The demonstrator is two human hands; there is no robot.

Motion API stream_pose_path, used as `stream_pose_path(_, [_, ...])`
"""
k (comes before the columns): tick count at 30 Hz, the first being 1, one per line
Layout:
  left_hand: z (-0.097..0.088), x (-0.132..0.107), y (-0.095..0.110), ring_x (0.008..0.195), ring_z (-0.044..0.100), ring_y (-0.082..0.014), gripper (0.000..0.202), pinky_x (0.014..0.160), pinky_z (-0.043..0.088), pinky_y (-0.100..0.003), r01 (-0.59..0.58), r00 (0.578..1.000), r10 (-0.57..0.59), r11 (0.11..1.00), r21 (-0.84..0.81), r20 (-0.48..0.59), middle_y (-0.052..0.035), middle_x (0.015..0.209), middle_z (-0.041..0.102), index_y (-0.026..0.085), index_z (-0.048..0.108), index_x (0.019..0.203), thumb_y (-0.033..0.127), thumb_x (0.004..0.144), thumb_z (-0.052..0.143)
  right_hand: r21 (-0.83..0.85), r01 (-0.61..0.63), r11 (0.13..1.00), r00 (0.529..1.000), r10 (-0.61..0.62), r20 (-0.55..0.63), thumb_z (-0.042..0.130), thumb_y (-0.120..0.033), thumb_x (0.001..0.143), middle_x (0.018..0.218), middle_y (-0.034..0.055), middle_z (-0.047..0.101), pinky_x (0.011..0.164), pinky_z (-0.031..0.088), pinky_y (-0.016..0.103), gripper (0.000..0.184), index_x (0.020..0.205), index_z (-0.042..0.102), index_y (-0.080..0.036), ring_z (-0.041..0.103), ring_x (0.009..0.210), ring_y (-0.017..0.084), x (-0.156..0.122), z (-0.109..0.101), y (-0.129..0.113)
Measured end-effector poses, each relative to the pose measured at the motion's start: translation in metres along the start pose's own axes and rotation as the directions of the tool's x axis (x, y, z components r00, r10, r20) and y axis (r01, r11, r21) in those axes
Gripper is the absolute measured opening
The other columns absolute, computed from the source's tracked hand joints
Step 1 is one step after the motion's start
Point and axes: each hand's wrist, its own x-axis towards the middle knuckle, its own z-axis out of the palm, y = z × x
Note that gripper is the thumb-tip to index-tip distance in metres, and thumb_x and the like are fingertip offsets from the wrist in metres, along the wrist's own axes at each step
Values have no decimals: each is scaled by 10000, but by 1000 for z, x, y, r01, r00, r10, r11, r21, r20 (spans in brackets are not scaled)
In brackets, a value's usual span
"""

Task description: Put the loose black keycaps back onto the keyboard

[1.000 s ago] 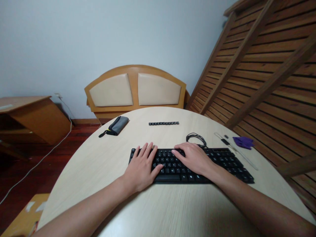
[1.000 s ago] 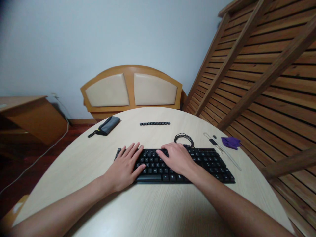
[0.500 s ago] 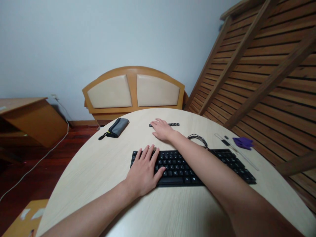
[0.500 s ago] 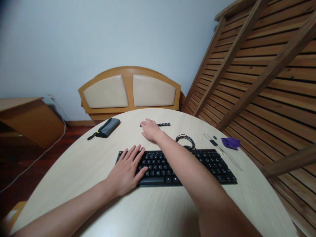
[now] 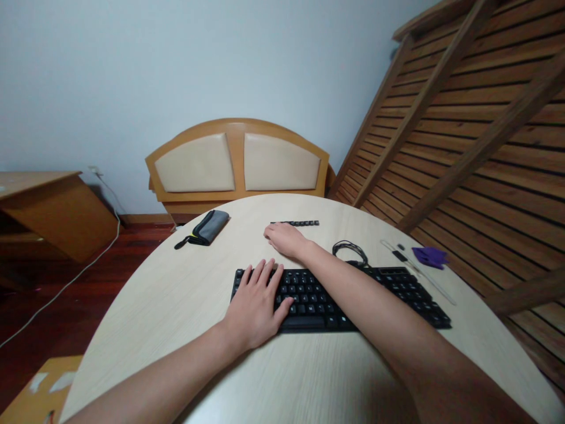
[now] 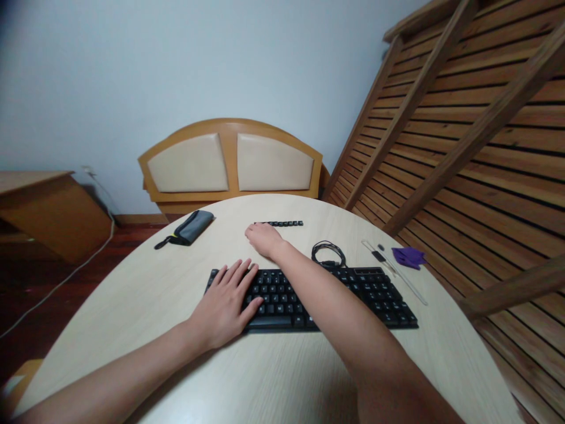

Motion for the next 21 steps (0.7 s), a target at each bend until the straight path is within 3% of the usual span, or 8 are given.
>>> stream_pose_path(6, [0,-1,0,1481,330,-363,628,1195,271,-587,4,1000,-4,1000,2,-5,-169,1587,400,139,421,1510,529,1018,416,104,-3,995,1000,5,-20,576,-112,939,1145,117,698,857,473,311,173,1051,700,-158,660,1022,231,-22,-6,-1])
stream_pose_path(13, [-1,-3,0,1485,328,-345,586,1200,286,-569,-24,999,23,1000,-13,-33,-161,1585,407,118,444,1477,486,1023,414,304,-25,952,997,48,-66,634,-83,884,999,82,732,880,472,290,132,930,734,-156,668,953,197,-59,-8,9])
stream_pose_path(17, [-2,-4,-1,1476,352,-325,544,1206,277,-565,-62,997,61,998,-18,-36,-145,1576,426,125,451,1466,441,1025,422,424,-54,904,989,108,-104,607,-121,897,1024,75,742,825,505,259,160,981,741,-150,690,864,159,-79,-13,12])
stream_pose_path(21, [-3,-4,-2,1469,363,-321,535,1194,305,-565,-65,997,65,998,-17,-42,-130,1568,444,137,450,1474,431,1028,421,624,-98,775,991,135,-13,621,-171,877,942,66,776,778,529,273,186,996,763,-151,712,826,177,-89,-17,13])
